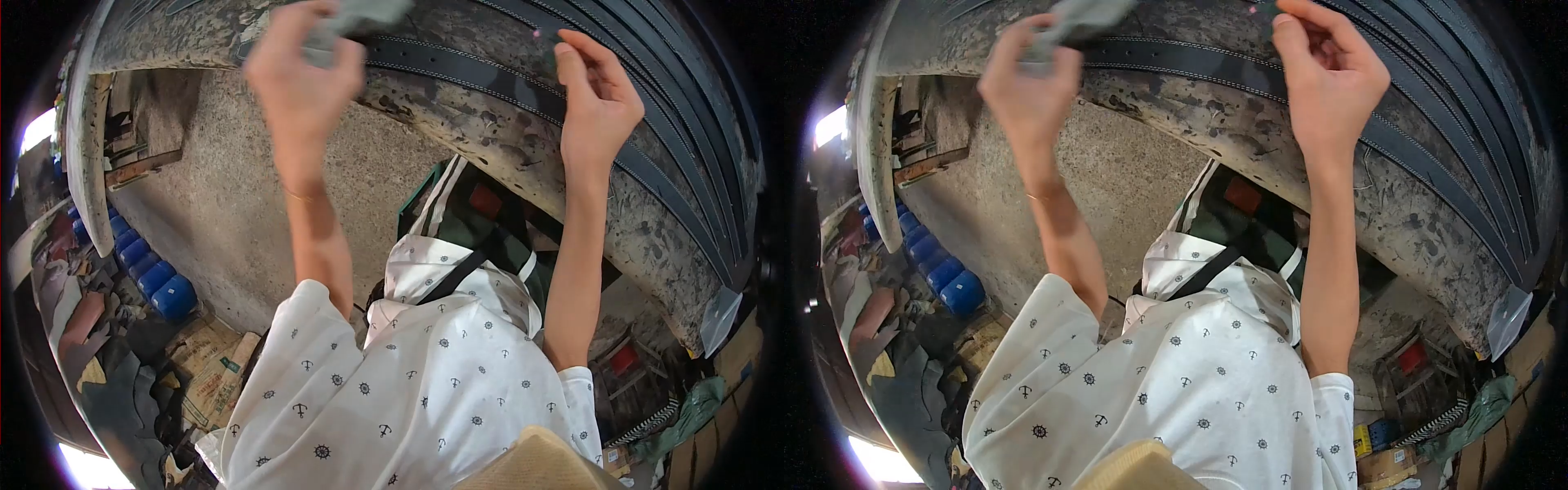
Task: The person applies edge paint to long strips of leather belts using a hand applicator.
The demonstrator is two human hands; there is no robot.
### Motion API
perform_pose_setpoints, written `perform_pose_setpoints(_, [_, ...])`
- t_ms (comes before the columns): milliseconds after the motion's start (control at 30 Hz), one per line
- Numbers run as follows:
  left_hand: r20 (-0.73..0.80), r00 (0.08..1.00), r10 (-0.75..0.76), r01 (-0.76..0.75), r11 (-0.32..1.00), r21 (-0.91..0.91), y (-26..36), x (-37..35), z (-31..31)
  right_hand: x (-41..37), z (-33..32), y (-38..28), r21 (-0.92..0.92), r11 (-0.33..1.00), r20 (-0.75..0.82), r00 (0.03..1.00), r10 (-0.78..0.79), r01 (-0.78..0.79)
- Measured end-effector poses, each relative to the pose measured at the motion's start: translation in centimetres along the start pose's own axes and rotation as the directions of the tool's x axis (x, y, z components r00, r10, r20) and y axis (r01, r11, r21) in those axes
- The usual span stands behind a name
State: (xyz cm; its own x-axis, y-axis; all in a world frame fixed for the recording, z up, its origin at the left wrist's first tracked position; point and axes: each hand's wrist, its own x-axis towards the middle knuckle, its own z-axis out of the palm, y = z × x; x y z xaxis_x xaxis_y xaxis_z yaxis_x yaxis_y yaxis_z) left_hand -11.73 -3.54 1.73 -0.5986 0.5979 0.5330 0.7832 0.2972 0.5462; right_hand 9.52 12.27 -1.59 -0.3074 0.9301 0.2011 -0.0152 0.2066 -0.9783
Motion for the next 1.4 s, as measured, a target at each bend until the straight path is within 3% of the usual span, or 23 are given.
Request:
perform_pose_setpoints(33, [0.036,0.993,0.11,-0.108,0.993,-0.056,1.5,-1.2,1.1,0.1,-0.1,0.5,0.111,0.994,-0.016,1.0,0.01,-0.008])
perform_pose_setpoints(100, [0.304,0.945,0.119,-0.067,0.982,-0.175,3.9,-3.9,3.1,0.5,-0.2,1.0,0.219,0.976,-0.034,0.999,0.014,-0.006])
perform_pose_setpoints(167, [0.281,0.924,0.26,-0.272,0.962,0.004,6.6,-5.4,4.7,0.6,-0.4,1.1,0.361,0.933,-0.099,0.994,0.037,0.001])
perform_pose_setpoints(200, [0.293,0.921,0.255,-0.262,0.965,-0.015,8.0,-5.9,5.4,0.7,-0.5,1.2,0.361,0.933,-0.1,0.994,0.036,0.002])
perform_pose_setpoints(267, [0.369,0.889,0.271,-0.189,0.951,-0.245,10.2,-6.4,6.6,0.9,-0.5,0.9,0.459,0.888,-0.171,0.981,0.087,0.001])
perform_pose_setpoints(333, [0.363,0.885,0.291,-0.21,0.946,-0.246,10.1,-6.8,7.3,0.6,0.2,-0.5,0.398,0.916,-0.195,0.972,0.131,-0.044])
perform_pose_setpoints(400, [0.354,0.879,0.319,-0.237,0.937,-0.255,9.4,-6.0,7.1,0.8,-0.1,0.1,0.583,0.808,-0.239,0.968,0.072,0.084])
perform_pose_setpoints(467, [0.376,0.86,0.345,-0.395,0.917,0.062,6.9,-4.3,4.8,0.6,0.1,-0.2,0.557,0.826,-0.236,0.97,0.063,0.082])
perform_pose_setpoints(533, [0.227,0.908,0.352,-0.409,0.861,0.304,2.2,-2.7,3.6,0.2,0.3,-0.4,0.227,0.973,-0.126,0.992,-0.012,0.041])
perform_pose_setpoints(567, [0.242,0.953,0.183,-0.247,0.93,0.271,0.3,-1.6,2.5,-0.2,0.6,-0.9,0.089,0.994,-0.052,0.997,-0.06,0.065])
perform_pose_setpoints(600, [0.262,0.965,0.008,-0.074,0.968,0.241,-1.2,-0.7,1.8,-0.5,1.1,-1.3,0.08,0.995,0.026,0.998,-0.056,0.054])
perform_pose_setpoints(667, [0.209,0.978,0.027,-0.078,0.968,0.24,-3.3,0.4,2.2,-0.6,1.2,-0.9,-0.031,0.986,0.243,0.958,-0.151,0.163])
perform_pose_setpoints(700, [0.154,0.987,0.049,-0.085,0.968,0.236,-3.6,0.6,2.2,-0.3,1.8,-0.9,-0.063,0.958,0.263,0.931,-0.254,0.28])
perform_pose_setpoints(733, [0.154,0.987,0.045,-0.081,0.968,0.237,-3.7,0.5,2.3,-0.4,2.0,-1.2,-0.063,0.958,0.267,0.93,-0.253,0.278])
perform_pose_setpoints(800, [0.127,0.989,0.07,-0.102,0.958,0.266,-3.6,0.3,2.7,-0.6,2.1,-2.2,-0.256,0.943,0.341,0.933,-0.119,0.214])
perform_pose_setpoints(833, [0.128,0.989,0.068,-0.101,0.959,0.264,-3.5,0.3,2.8,-0.3,2.4,-2.4,-0.259,0.942,0.341,0.933,-0.118,0.213])
perform_pose_setpoints(900, [0.13,0.99,0.055,-0.091,0.954,0.284,-3.4,0.4,2.8,0.3,2.8,-2.3,-0.13,0.99,0.27,0.96,0.08,-0.046])
perform_pose_setpoints(933, [0.133,0.99,0.049,-0.085,0.955,0.284,-3.3,0.3,2.8,0.3,2.9,-1.9,-0.134,0.99,0.273,0.958,0.087,-0.051])
perform_pose_setpoints(1000, [0.124,0.991,0.054,-0.086,0.959,0.271,-3.1,0.4,2.8,0.3,3.2,-1.2,-0.221,0.965,0.41,0.911,-0.037,0.139])
perform_pose_setpoints(1067, [0.108,0.993,0.051,-0.078,0.963,0.259,-3.0,0.4,2.8,0.1,3.3,-1.5,-0.156,0.985,0.4,0.916,0.001,0.067])
perform_pose_setpoints(1400, [0.063,0.995,0.08,-0.094,0.964,0.251,-3.1,0.3,2.9,0.1,3.3,-1.8,-0.197,0.97,0.447,0.893,-0.042,0.144])
